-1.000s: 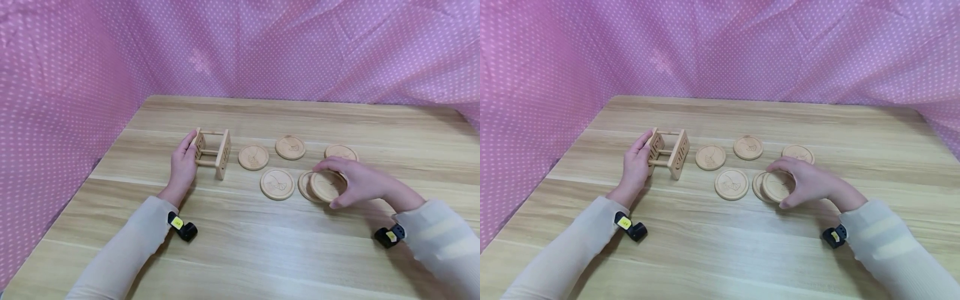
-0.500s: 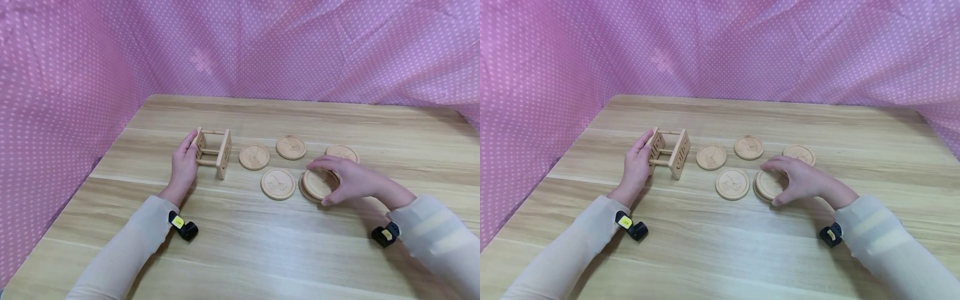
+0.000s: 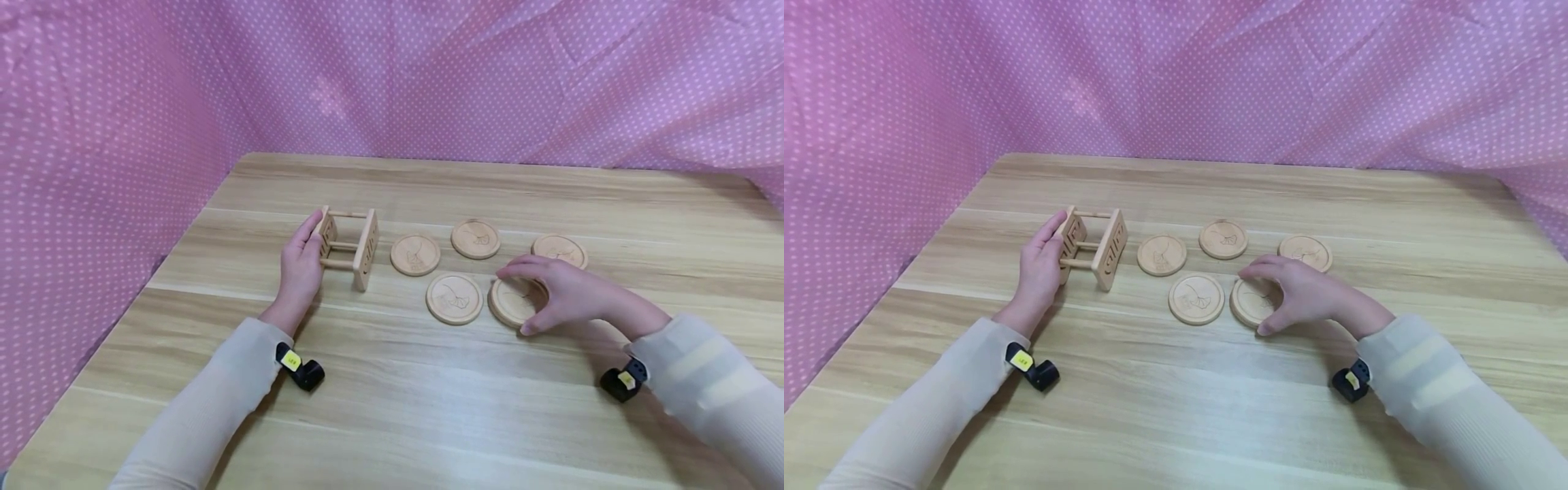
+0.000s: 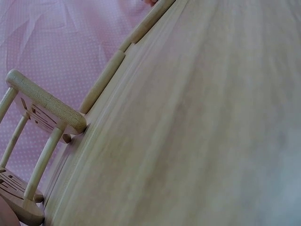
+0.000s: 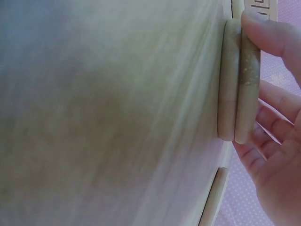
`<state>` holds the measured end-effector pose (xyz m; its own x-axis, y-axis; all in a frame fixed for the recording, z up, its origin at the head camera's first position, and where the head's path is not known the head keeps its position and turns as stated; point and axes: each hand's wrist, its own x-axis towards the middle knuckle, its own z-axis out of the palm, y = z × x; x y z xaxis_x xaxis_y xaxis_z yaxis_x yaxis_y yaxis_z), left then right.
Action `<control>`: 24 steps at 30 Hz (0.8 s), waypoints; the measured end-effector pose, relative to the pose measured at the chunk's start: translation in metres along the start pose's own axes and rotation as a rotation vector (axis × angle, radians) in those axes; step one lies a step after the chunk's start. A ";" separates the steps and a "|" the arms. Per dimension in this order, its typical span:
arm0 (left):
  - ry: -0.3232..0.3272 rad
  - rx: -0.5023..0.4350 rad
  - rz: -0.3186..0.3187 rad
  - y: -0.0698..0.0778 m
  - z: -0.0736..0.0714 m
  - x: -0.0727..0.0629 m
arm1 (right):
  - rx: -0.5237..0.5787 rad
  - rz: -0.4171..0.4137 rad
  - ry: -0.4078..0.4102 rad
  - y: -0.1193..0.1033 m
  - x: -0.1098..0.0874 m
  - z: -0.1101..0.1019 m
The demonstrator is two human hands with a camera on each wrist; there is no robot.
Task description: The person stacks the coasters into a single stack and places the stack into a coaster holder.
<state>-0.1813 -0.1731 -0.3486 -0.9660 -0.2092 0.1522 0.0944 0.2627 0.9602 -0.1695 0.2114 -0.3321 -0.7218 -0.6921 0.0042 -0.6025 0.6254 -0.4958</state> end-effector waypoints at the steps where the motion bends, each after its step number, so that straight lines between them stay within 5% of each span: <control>1: 0.001 0.000 0.000 0.000 0.000 0.000 | 0.002 0.002 -0.003 0.000 0.000 0.000; 17: 0.003 0.005 -0.004 -0.001 0.000 0.000 | 0.042 0.016 -0.047 -0.001 0.000 0.000; 24: 0.012 0.005 0.030 -0.001 0.001 0.000 | 0.140 -0.011 0.010 0.002 -0.001 -0.006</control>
<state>-0.1816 -0.1726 -0.3498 -0.9597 -0.2126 0.1840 0.1221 0.2741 0.9539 -0.1716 0.2150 -0.3281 -0.7193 -0.6944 0.0186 -0.5573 0.5609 -0.6121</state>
